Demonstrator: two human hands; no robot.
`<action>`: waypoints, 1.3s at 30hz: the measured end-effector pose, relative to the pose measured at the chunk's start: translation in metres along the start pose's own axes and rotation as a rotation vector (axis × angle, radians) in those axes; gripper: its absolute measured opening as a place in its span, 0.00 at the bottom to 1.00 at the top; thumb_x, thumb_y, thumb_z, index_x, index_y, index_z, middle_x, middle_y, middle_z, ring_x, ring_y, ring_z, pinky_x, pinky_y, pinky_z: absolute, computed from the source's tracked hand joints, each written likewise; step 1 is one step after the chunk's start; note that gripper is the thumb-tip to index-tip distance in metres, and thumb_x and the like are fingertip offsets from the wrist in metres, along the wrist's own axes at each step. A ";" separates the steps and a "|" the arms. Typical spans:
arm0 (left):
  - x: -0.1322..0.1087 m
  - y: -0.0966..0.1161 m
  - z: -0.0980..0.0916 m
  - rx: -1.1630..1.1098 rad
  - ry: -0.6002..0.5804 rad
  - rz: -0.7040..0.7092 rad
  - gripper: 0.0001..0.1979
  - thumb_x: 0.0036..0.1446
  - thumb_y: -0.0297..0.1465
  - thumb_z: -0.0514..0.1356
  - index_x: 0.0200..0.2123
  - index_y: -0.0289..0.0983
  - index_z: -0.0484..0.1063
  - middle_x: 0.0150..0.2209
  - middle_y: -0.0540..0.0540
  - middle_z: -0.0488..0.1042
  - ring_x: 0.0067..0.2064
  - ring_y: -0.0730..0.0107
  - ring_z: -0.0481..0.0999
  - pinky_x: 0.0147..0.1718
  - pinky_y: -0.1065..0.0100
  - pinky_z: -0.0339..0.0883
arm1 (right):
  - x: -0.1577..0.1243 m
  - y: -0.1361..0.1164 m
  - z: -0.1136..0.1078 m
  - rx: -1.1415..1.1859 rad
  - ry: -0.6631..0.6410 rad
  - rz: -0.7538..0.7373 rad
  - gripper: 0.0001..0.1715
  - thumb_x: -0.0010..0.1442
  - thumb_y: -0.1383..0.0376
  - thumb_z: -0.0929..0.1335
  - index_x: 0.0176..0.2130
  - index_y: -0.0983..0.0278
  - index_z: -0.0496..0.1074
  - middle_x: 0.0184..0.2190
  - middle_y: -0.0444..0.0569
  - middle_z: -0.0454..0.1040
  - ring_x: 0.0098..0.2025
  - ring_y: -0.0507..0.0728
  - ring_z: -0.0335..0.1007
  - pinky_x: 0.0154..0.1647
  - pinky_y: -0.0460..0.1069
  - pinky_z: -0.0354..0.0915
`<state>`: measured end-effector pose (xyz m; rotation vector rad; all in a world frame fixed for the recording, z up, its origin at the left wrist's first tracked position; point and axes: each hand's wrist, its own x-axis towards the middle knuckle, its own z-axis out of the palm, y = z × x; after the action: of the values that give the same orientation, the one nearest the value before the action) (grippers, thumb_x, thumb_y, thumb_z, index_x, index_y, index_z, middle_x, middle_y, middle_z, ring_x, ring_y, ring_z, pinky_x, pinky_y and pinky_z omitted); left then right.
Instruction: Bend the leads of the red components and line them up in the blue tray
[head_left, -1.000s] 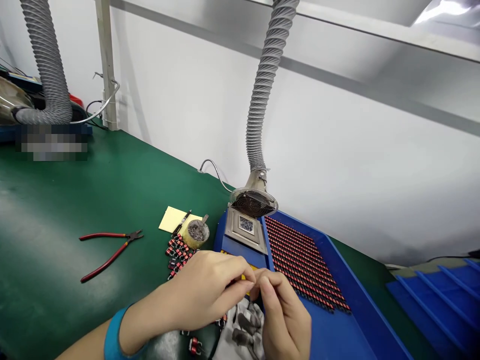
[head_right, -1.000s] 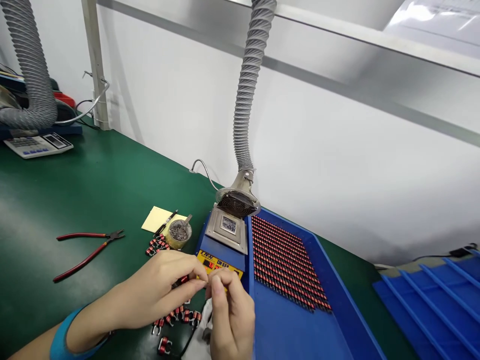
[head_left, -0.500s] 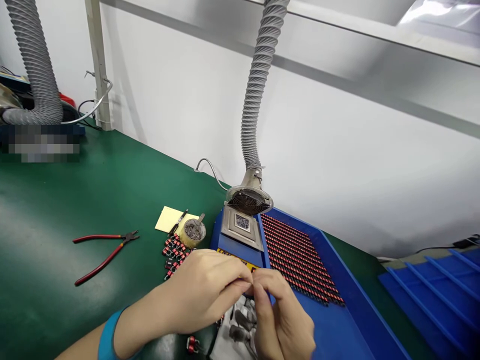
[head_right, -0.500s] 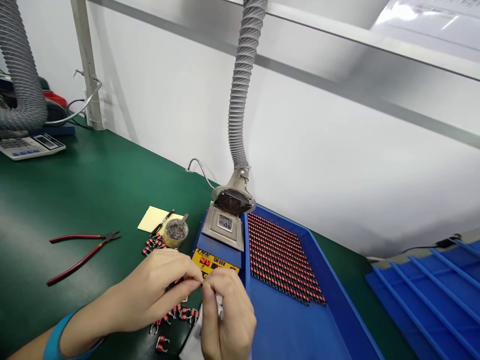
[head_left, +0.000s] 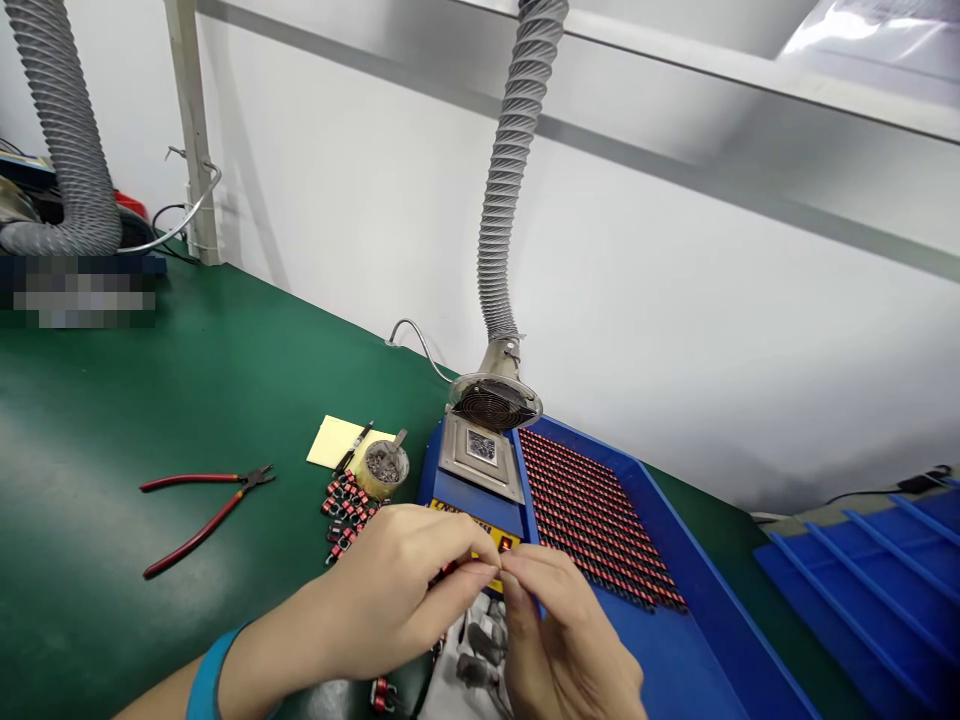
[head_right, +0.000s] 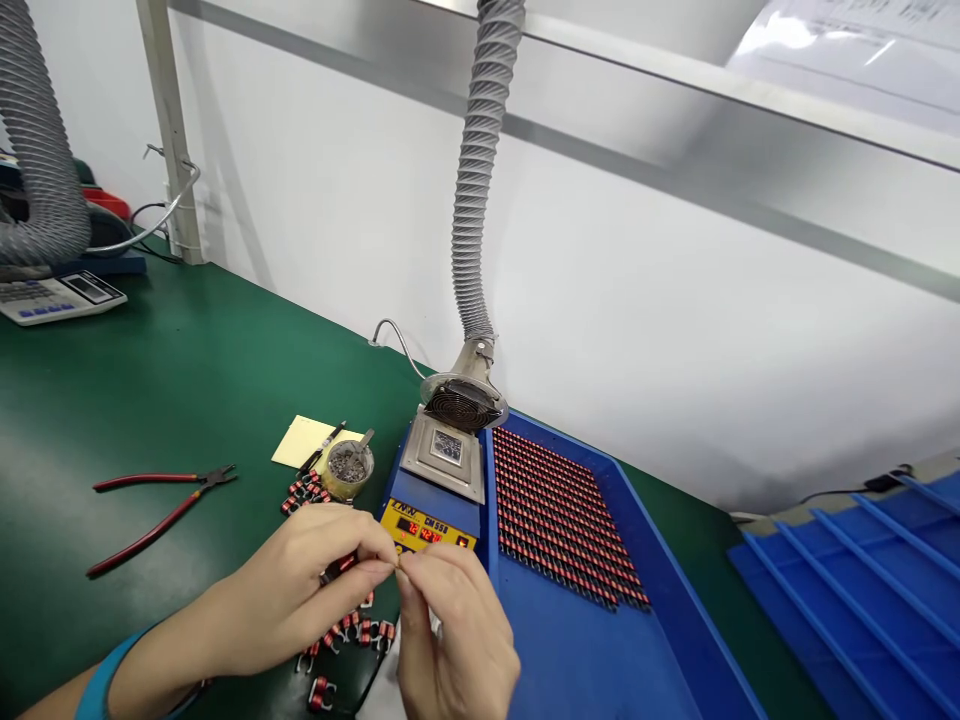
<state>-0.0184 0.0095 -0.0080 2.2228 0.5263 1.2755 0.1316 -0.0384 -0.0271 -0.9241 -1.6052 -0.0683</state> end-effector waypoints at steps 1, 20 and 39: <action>0.000 -0.001 0.002 0.047 0.012 0.036 0.08 0.65 0.25 0.51 0.34 0.36 0.68 0.27 0.53 0.73 0.27 0.77 0.69 0.29 0.75 0.61 | 0.000 -0.001 0.001 0.005 -0.010 0.057 0.12 0.58 0.77 0.66 0.37 0.62 0.73 0.28 0.45 0.73 0.31 0.53 0.69 0.33 0.48 0.66; -0.001 0.001 -0.004 -0.167 -0.057 -0.226 0.07 0.65 0.28 0.53 0.33 0.38 0.67 0.27 0.55 0.71 0.29 0.80 0.68 0.30 0.78 0.59 | 0.000 0.000 0.006 0.093 0.084 0.087 0.20 0.54 0.80 0.69 0.42 0.59 0.77 0.32 0.43 0.77 0.34 0.53 0.73 0.35 0.48 0.69; -0.001 -0.001 0.007 0.297 0.102 0.175 0.12 0.65 0.24 0.48 0.31 0.36 0.68 0.22 0.53 0.69 0.23 0.74 0.62 0.24 0.70 0.55 | 0.001 -0.002 -0.001 0.514 0.011 0.634 0.20 0.66 0.60 0.63 0.23 0.62 0.66 0.17 0.41 0.61 0.20 0.50 0.58 0.21 0.45 0.59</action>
<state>-0.0125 0.0077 -0.0119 2.5029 0.6044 1.4891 0.1315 -0.0398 -0.0249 -0.9694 -1.1683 0.7438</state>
